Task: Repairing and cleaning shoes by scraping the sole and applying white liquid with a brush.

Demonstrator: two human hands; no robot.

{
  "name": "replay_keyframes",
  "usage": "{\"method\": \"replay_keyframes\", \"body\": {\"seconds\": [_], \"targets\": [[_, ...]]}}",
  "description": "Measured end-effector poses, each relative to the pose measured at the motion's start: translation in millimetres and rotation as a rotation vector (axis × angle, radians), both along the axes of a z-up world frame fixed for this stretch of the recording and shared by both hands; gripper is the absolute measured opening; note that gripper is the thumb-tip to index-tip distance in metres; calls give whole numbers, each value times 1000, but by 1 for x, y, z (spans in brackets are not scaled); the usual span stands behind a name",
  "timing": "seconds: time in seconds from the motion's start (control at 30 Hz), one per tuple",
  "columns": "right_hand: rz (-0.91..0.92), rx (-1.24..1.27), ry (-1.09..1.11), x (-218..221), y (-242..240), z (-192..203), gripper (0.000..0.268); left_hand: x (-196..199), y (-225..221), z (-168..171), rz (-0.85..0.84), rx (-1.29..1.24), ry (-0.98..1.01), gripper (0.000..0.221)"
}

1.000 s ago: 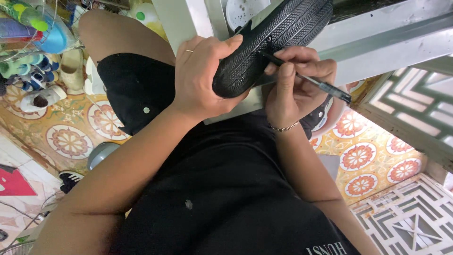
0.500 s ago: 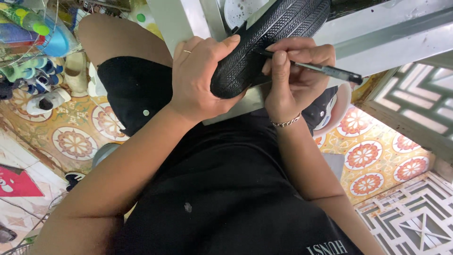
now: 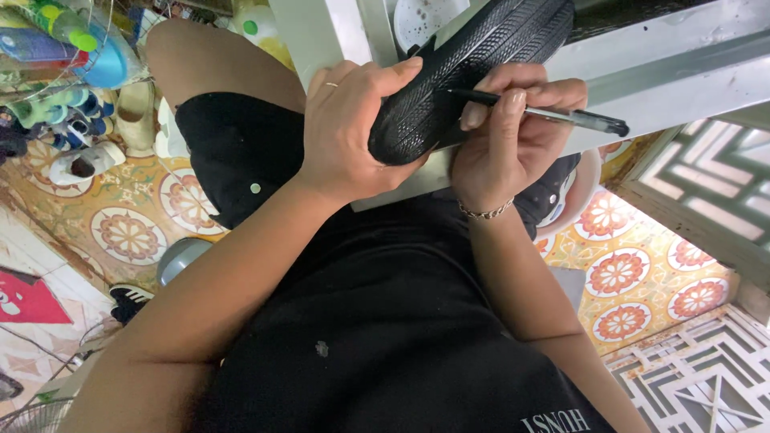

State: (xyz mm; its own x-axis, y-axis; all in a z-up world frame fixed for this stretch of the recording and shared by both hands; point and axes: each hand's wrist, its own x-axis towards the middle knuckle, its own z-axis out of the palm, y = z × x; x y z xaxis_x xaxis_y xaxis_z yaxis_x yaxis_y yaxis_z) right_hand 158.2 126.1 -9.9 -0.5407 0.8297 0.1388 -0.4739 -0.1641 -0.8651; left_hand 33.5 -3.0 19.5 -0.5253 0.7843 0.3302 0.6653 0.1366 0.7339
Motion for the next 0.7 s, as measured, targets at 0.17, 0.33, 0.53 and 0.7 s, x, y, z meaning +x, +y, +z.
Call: {"method": "replay_keyframes", "body": {"seconds": [0.17, 0.33, 0.53, 0.7], "targets": [[89, 132, -98, 4, -3, 8, 22, -1, 0, -1, -8, 0, 16, 74], [109, 151, -101, 5, -6, 7, 25, -1, -1, -2, -6, -3, -8, 74], [115, 282, -177, 6, -6, 7, 26, 1, -1, -3, -5, -2, 18, 75], [86, 497, -208, 1, -6, 9, 26, 2, -1, -5, 22, -12, 13, 76]]}}
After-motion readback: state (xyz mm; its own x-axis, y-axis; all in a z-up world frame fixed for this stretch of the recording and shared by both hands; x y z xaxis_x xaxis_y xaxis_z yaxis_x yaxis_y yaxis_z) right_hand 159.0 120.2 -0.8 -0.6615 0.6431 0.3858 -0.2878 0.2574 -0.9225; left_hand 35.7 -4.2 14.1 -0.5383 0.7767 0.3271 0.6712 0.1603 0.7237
